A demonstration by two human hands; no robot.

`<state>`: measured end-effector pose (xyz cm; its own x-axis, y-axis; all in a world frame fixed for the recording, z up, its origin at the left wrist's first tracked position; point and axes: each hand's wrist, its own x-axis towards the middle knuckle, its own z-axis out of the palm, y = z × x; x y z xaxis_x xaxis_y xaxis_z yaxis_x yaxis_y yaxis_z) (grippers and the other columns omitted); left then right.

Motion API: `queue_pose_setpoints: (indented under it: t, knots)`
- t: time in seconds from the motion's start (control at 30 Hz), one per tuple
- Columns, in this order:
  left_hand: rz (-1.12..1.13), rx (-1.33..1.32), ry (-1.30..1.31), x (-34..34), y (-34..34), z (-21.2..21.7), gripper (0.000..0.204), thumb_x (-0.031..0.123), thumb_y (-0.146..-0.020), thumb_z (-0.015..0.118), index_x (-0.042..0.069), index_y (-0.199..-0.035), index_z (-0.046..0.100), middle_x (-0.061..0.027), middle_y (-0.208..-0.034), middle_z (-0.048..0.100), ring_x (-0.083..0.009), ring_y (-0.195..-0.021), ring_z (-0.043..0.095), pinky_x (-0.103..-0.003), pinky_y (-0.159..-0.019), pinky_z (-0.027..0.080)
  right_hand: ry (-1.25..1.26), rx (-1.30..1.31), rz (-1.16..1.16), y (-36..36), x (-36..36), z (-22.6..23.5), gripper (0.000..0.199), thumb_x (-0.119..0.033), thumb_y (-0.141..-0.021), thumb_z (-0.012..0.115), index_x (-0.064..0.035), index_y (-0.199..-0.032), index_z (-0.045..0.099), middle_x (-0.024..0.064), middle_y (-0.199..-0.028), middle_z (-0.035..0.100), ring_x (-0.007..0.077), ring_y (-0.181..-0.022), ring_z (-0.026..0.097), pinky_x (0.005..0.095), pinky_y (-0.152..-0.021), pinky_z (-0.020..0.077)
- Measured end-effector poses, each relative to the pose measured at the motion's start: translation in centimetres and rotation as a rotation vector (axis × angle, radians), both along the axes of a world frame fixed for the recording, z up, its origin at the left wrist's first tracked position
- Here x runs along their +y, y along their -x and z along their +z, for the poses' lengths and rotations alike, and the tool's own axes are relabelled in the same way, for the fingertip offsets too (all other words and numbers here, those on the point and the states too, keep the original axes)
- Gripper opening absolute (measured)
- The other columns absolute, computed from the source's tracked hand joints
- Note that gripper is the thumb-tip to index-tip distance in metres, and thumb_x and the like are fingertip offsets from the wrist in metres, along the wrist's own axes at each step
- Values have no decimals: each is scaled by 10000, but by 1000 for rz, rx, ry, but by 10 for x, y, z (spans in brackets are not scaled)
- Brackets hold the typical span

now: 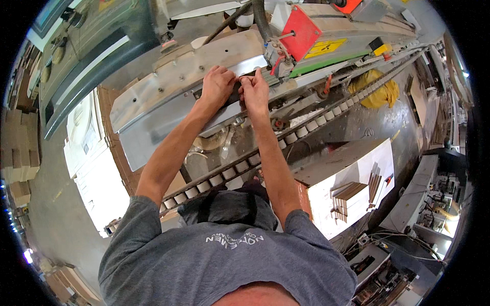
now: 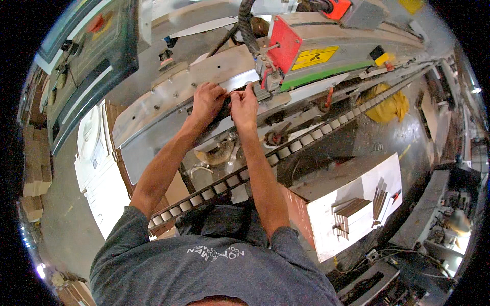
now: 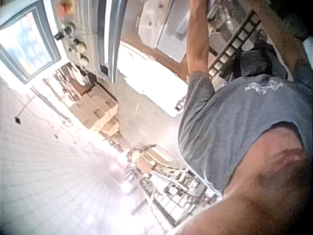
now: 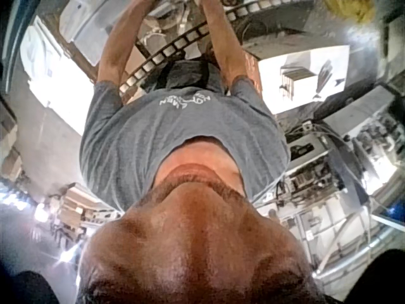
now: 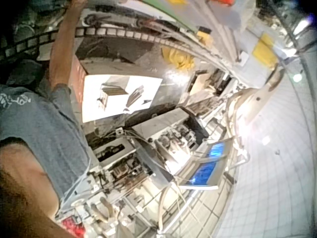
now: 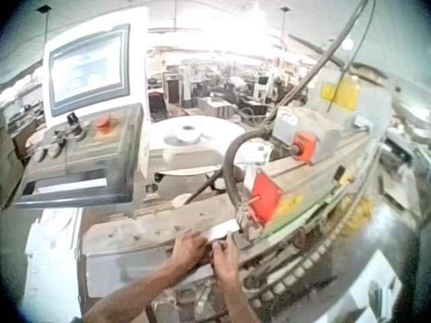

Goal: The person places wood panels one by one into an edge-banding machine, which applies a black edging strip to each piece.

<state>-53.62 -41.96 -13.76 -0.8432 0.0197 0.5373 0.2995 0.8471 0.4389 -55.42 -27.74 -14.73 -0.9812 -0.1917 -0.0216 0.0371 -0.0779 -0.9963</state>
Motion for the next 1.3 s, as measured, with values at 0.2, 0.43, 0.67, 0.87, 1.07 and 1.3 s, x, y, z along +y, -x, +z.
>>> queue_pose_setpoints:
  t: [0.2, 0.43, 0.67, 0.87, 1.07, 1.3]
  knots:
    - [26, -67, 62, 31, 42, 14, 233, 280, -794, 729, 65, -734, 660, -97, -734, 625, -334, -766, 606, -449, -704, 500, 126, 57, -63, -22, 23, 9, 508, -92, -972, 557, 100, -1412, 390, -10, -744, 545, 56, -575, 484, 223, -490, 420]
    - [49, -230, -45, 13, 29, 50, 312, 322, -760, 806, 39, -808, 684, -142, -774, 682, -352, -744, 657, -435, -681, 523, -124, 82, -35, -103, 79, 22, 469, -104, -967, 607, 27, -1398, 476, 21, -748, 554, 89, -649, 508, 254, -592, 446]
    - [102, -18, -148, -2, -98, 88, 105, 74, -841, 769, 28, -825, 676, -82, -730, 627, -166, -640, 575, -280, -596, 467, -210, 95, 3, -184, 118, 15, 397, -77, -930, 622, -72, -1324, 575, 100, -871, 680, 177, -674, 617, 337, -642, 518]
    - [-246, -301, -369, 69, -163, 59, 58, -9, -842, 727, -7, -822, 672, -40, -726, 615, -117, -648, 537, -259, -593, 438, -381, 51, -301, -244, 184, 53, 366, -74, -924, 624, -52, -1288, 604, 111, -934, 685, 172, -740, 619, 320, -685, 523]
    - [-527, -525, -400, 141, -202, 60, 73, -1, -813, 749, -8, -819, 677, -56, -740, 626, -123, -651, 558, -269, -594, 460, -352, -87, -1231, -334, 332, 35, 321, -117, -960, 595, 3, -1255, 635, 50, -839, 643, 88, -716, 544, 251, -599, 459]
    - [-663, -647, -407, 172, -200, 36, 105, 40, -830, 755, -19, -815, 670, -53, -703, 599, -103, -628, 537, -256, -573, 434, -459, -431, -1384, -359, 460, -2, 630, -437, -810, 758, 56, -1190, 659, 146, -900, 703, 176, -754, 637, 313, -623, 517]
